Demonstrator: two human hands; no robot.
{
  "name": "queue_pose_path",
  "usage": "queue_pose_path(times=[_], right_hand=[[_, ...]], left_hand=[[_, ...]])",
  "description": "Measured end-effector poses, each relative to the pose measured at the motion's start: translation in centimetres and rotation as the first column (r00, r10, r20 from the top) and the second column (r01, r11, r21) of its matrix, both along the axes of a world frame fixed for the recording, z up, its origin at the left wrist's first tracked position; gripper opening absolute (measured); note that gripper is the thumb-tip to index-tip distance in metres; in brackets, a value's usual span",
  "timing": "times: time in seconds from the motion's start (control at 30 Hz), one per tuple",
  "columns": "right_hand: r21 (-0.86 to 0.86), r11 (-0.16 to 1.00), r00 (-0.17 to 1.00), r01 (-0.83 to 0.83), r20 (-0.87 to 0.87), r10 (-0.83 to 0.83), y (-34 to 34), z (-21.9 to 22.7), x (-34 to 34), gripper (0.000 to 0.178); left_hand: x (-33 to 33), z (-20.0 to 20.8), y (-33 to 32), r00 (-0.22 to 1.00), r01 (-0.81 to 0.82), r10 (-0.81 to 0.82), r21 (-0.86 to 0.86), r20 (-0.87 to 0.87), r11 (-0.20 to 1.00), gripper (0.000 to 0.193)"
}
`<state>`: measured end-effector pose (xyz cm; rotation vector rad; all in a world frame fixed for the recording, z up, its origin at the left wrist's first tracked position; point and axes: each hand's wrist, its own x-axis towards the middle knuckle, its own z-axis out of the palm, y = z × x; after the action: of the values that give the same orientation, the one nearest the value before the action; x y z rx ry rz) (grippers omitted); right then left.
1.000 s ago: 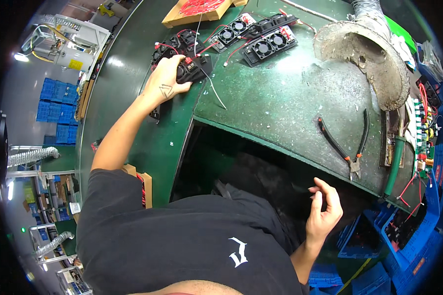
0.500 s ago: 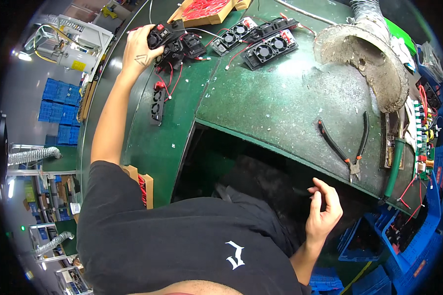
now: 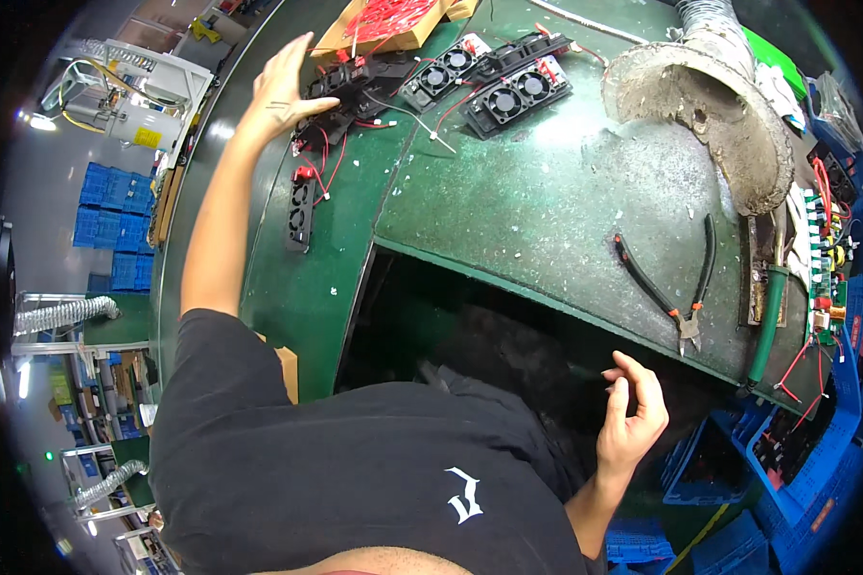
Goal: Assembling and connecting components of electronic devices on a production line.
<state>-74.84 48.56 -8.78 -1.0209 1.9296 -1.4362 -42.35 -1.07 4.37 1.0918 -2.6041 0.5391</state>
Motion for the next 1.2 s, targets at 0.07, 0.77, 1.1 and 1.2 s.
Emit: queue_pose_path(times=[0.07,0.77,1.1,1.2], right_hand=[[-0.025,0.999,1.000,0.022,0.005,-0.021,0.0,-0.1,-0.1,0.025],[-0.046,0.999,0.999,0.014,0.032,-0.013,0.3,-0.8,-0.7,0.025],[-0.038,0.998,0.999,0.046,-0.002,-0.046,1.1,-0.3,-0.6,0.025],[-0.045,0.998,0.999,0.038,-0.010,-0.039,0.7,0.0,-0.3,0.025]], left_hand=[[2.3,2.1,1.2,0.986,0.167,-0.165,0.081,-0.035,0.983,0.100],[12.6,2.1,6.1,0.560,0.382,0.773,0.921,-0.296,0.076,0.036],[7.3,10.2,-0.1,0.552,0.486,0.371,0.650,-0.747,0.585,0.047],[3.2,9.4,-2.2,0.835,0.221,0.105,0.503,-0.541,0.835,0.064]])
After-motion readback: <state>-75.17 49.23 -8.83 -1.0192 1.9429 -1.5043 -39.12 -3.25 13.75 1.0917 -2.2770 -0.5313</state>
